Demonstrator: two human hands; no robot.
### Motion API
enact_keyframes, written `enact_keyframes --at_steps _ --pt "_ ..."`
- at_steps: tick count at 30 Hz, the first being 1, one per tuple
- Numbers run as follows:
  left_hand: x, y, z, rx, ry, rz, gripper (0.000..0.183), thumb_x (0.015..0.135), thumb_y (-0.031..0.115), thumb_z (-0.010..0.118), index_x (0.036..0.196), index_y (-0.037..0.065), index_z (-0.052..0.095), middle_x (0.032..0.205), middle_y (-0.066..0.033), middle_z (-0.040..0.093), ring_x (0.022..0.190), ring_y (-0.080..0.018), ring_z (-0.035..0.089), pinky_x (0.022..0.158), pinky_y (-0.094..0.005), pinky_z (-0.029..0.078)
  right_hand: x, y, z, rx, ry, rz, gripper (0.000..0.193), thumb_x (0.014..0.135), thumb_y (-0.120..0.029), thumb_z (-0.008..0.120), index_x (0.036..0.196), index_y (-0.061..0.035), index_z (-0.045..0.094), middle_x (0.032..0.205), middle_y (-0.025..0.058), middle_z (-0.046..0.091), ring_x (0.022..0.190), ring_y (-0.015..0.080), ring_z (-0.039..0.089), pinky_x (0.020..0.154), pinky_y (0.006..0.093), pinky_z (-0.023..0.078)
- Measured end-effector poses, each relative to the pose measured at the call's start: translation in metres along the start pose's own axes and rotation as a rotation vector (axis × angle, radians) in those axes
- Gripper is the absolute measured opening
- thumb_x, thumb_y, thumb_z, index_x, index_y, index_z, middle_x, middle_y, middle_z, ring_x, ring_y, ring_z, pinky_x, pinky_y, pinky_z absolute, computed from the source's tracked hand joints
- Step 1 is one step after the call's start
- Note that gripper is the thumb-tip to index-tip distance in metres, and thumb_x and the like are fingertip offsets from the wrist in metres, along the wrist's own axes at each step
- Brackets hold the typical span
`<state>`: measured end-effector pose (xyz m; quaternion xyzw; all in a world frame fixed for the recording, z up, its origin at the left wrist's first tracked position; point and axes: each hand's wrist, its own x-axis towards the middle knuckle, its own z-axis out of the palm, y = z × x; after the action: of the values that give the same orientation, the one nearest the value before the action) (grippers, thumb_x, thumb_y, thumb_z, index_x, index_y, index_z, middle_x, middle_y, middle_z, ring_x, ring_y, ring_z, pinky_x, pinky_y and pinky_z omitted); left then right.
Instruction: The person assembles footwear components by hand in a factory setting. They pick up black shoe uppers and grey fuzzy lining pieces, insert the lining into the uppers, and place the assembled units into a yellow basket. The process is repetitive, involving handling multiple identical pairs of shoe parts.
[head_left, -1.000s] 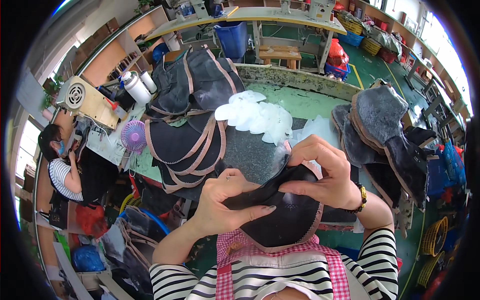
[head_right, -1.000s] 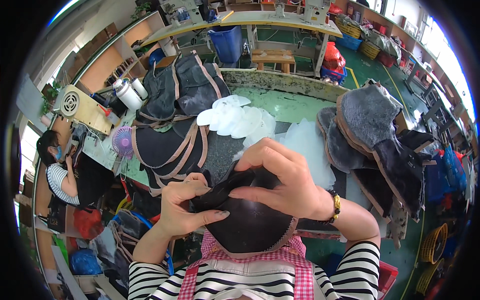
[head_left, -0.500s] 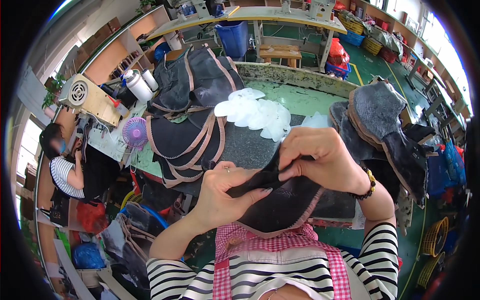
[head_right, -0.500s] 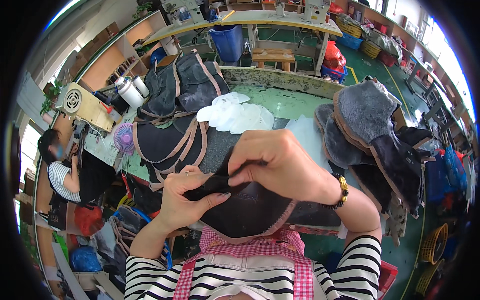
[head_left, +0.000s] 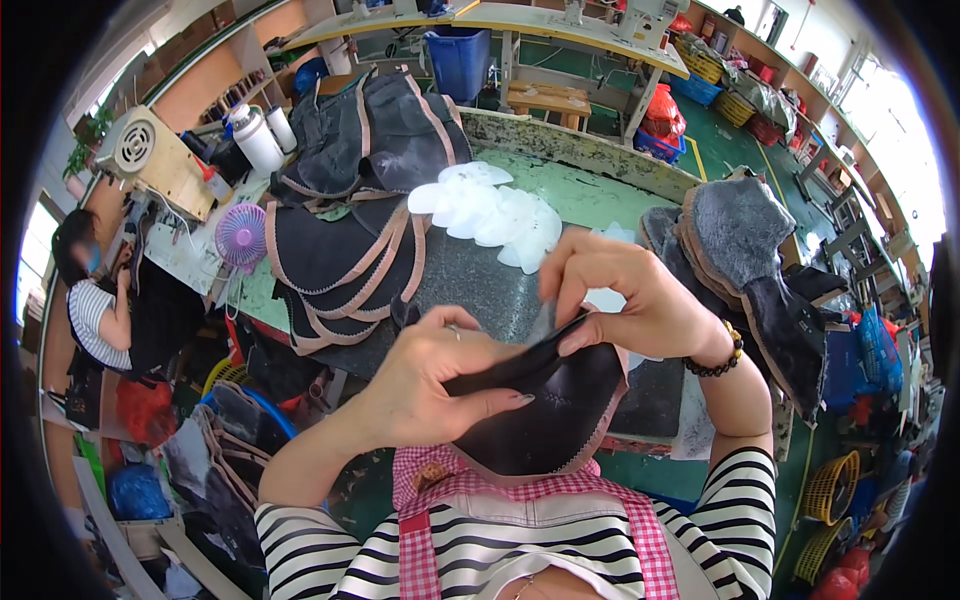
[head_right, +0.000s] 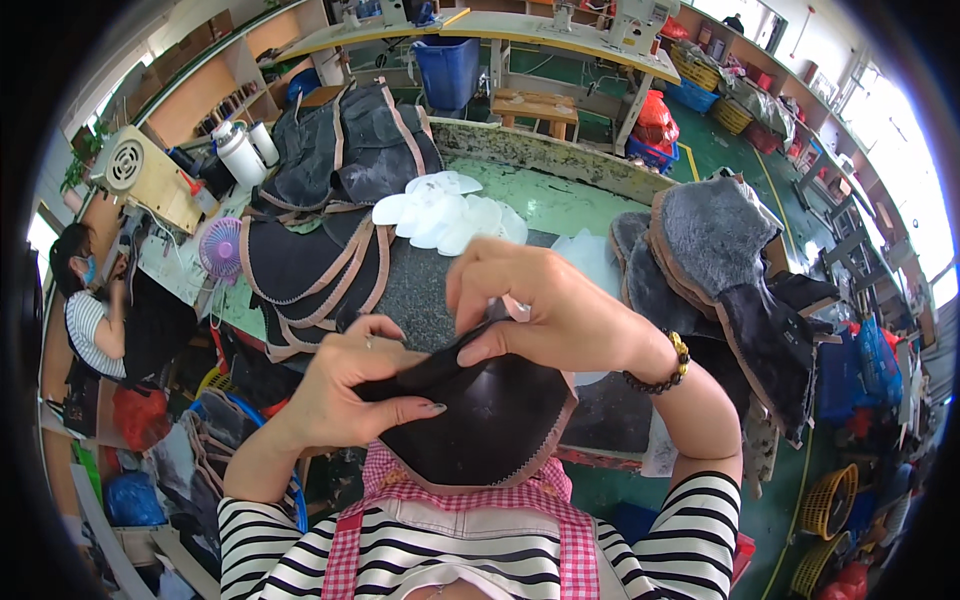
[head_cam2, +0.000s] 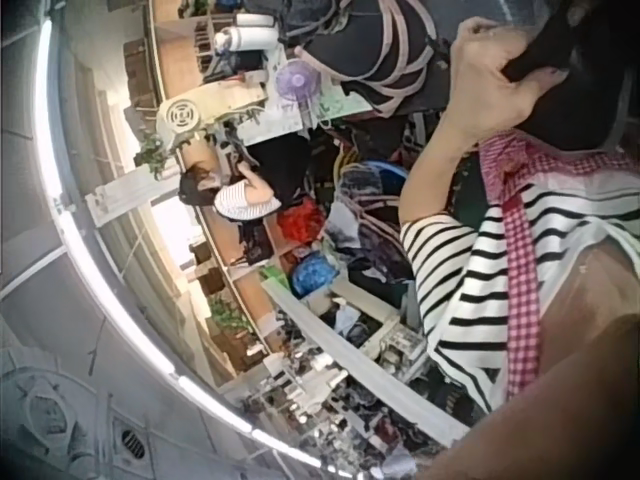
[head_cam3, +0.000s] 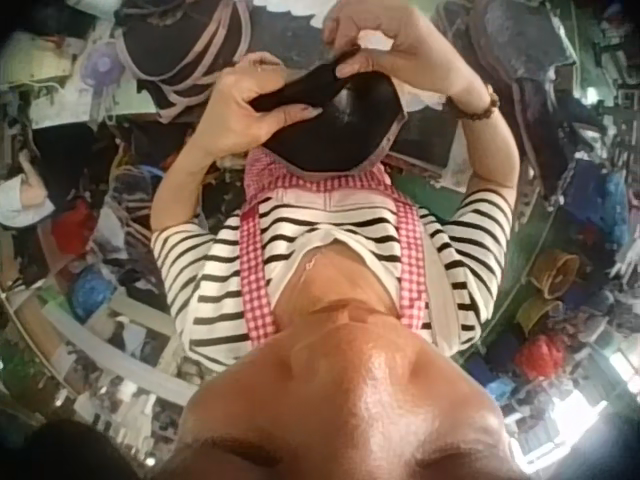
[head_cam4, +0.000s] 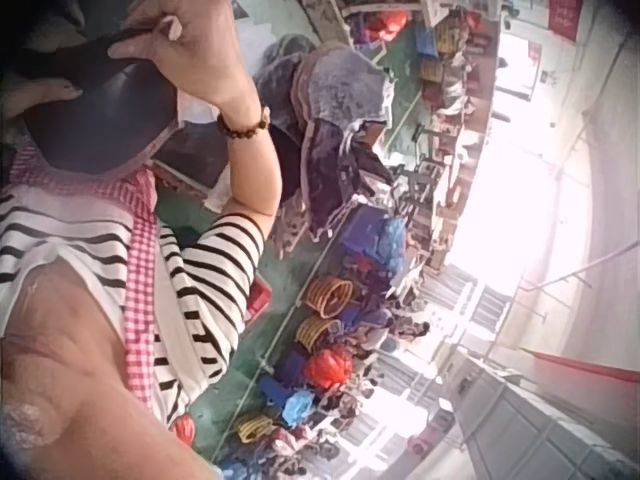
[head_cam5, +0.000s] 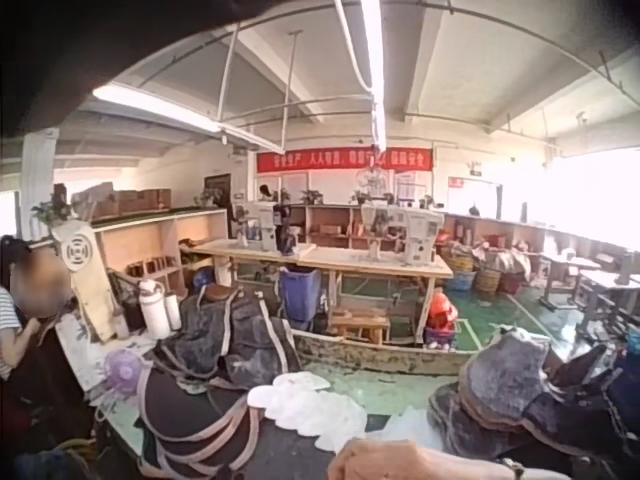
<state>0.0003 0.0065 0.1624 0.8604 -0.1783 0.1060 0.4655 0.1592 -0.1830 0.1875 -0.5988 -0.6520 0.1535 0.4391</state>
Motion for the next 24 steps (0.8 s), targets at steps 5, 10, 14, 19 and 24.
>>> enact_keyframes --at_steps 5,10,14,19,24 --pt "-0.002 0.001 0.0 0.055 0.08 -0.07 0.019 0.069 0.015 0.079 0.081 0.004 0.069 0.072 -0.0065 0.067 0.062 -0.0191 0.06 0.082 -0.0332 0.041 0.004 -0.024 0.008 0.123 -0.054 0.216 0.038 0.069 -0.008 0.08 0.103 -0.0028 0.062 0.089 0.0059 0.065 0.081 0.0138 0.061 0.072 0.0282 0.047" --pt "-0.009 -0.001 -0.001 0.02 0.092 -0.047 0.021 0.065 0.014 0.085 0.07 0.005 0.067 0.057 -0.0016 0.06 0.053 -0.0139 0.053 0.087 -0.0348 0.042 0.002 -0.021 0.02 0.089 -0.011 0.371 0.016 0.071 -0.011 0.079 0.079 -0.0013 0.069 0.065 0.008 0.064 0.057 0.0104 0.058 0.054 0.0263 0.045" --pt "-0.007 -0.004 -0.007 -0.152 0.053 -0.031 0.014 0.077 0.016 0.074 0.075 0.005 0.067 0.056 -0.0055 0.058 0.052 -0.0195 0.054 0.088 -0.0369 0.04 0.003 -0.014 0.003 0.098 -0.144 0.363 0.02 0.075 -0.019 0.076 0.076 -0.0013 0.068 0.063 0.0105 0.062 0.053 0.017 0.059 0.051 0.0296 0.043" --pt "0.009 -0.008 -0.017 0.016 0.036 0.032 0.01 0.082 0.015 0.065 0.081 0.005 0.068 0.066 -0.0058 0.063 0.06 -0.0216 0.058 0.09 -0.0385 0.04 0.022 -0.015 0.015 -0.263 -0.155 0.074 0.024 0.076 -0.025 0.073 0.068 -0.0043 0.062 0.058 0.0147 0.054 0.058 0.0369 0.053 0.049 0.0407 0.039" --pt "-0.018 -0.032 -0.053 0.173 0.632 -0.131 0.018 0.089 0.018 0.059 0.087 0.002 0.068 0.087 -0.0095 0.068 0.083 -0.0203 0.064 0.091 -0.0378 0.041 0.003 -0.012 -0.018 -0.19 0.057 0.046 0.012 0.071 -0.005 0.074 0.08 -0.0018 0.067 0.067 0.0141 0.06 0.062 0.0328 0.059 0.056 0.0357 0.046"
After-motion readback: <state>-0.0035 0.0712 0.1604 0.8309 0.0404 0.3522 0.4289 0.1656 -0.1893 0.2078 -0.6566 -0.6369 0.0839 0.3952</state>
